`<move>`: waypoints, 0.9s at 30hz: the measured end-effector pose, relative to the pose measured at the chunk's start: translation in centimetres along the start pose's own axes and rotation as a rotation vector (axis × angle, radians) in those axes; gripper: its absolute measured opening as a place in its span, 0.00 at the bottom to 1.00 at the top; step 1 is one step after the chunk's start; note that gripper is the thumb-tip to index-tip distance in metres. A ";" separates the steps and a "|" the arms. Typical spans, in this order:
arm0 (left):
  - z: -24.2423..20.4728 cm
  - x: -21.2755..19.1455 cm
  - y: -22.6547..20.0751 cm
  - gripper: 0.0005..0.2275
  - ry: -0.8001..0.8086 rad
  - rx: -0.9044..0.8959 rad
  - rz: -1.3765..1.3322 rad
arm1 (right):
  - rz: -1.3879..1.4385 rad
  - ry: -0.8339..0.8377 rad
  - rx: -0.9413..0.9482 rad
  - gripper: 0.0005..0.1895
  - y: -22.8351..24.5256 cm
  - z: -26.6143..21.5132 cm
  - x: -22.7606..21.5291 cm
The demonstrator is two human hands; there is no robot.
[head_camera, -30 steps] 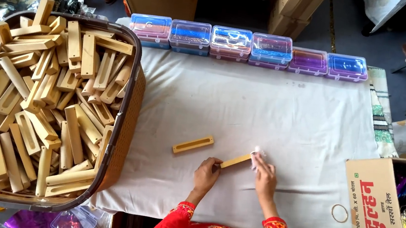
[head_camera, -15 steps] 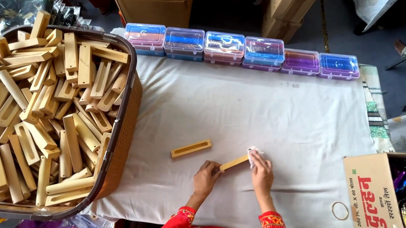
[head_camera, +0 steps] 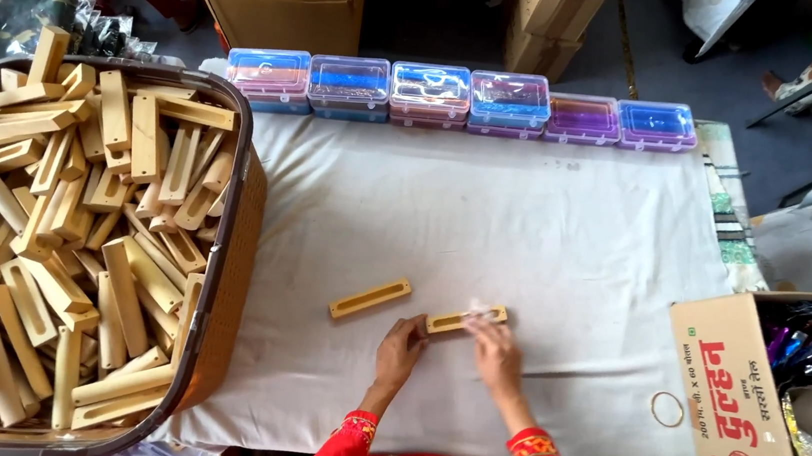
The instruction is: The recorder is wiping wooden blocks and placing them into individual plastic cases and then into larger boxes.
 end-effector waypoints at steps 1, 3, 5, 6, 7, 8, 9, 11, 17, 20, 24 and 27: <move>0.4 -0.1 -0.5 0.21 0.000 0.002 0.004 | 0.004 -0.002 0.000 0.22 0.2 0.4 -0.7; 1.0 -0.6 -2.1 0.19 0.029 0.068 0.075 | -0.023 -0.098 0.080 0.19 -0.1 1.0 -2.7; 1.0 -0.4 -2.6 0.18 0.028 0.029 0.139 | 0.016 -0.065 0.105 0.16 1.3 0.0 -1.0; 1.2 -0.3 -2.7 0.17 0.020 -0.010 0.195 | 0.046 -0.032 0.125 0.12 1.9 -0.3 -0.1; 1.1 0.0 -2.4 0.17 0.025 -0.002 0.199 | 0.049 -0.040 0.129 0.12 2.8 -0.5 0.2; 1.0 0.0 -2.1 0.16 -0.012 0.005 0.189 | 0.061 -0.046 0.046 0.11 4.6 -0.9 0.6; 0.6 -0.1 -1.7 0.15 -0.052 0.007 0.179 | 0.072 -0.046 -0.039 0.11 6.5 -1.5 1.0; 0.6 -0.3 -1.5 0.15 -0.025 0.003 0.175 | 0.066 0.023 -0.064 0.11 5.6 -0.6 0.8; 0.8 -0.6 -1.8 0.15 0.030 -0.068 0.138 | 0.009 0.020 0.119 0.09 -0.2 2.2 -2.0; 1.0 -1.0 -1.6 0.15 -0.002 -0.061 0.085 | 0.037 -0.065 0.104 0.12 1.8 1.6 -1.5; 0.5 0.2 0.6 0.12 -0.072 -0.016 0.080 | -0.008 0.100 -0.139 0.27 8.7 -2.2 1.6; 0.5 0.1 0.1 0.16 -0.062 0.026 0.065 | -0.084 0.074 -0.099 0.30 3.8 -1.1 2.8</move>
Point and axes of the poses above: each hand's wrist, its own z-axis towards the middle knuckle, its own x-axis out of the palm, y = z × x, the point moved 10 cm from there along z, towards the middle knuckle, and after that the axes turned 14 degrees about x, right-handed, at the moved point
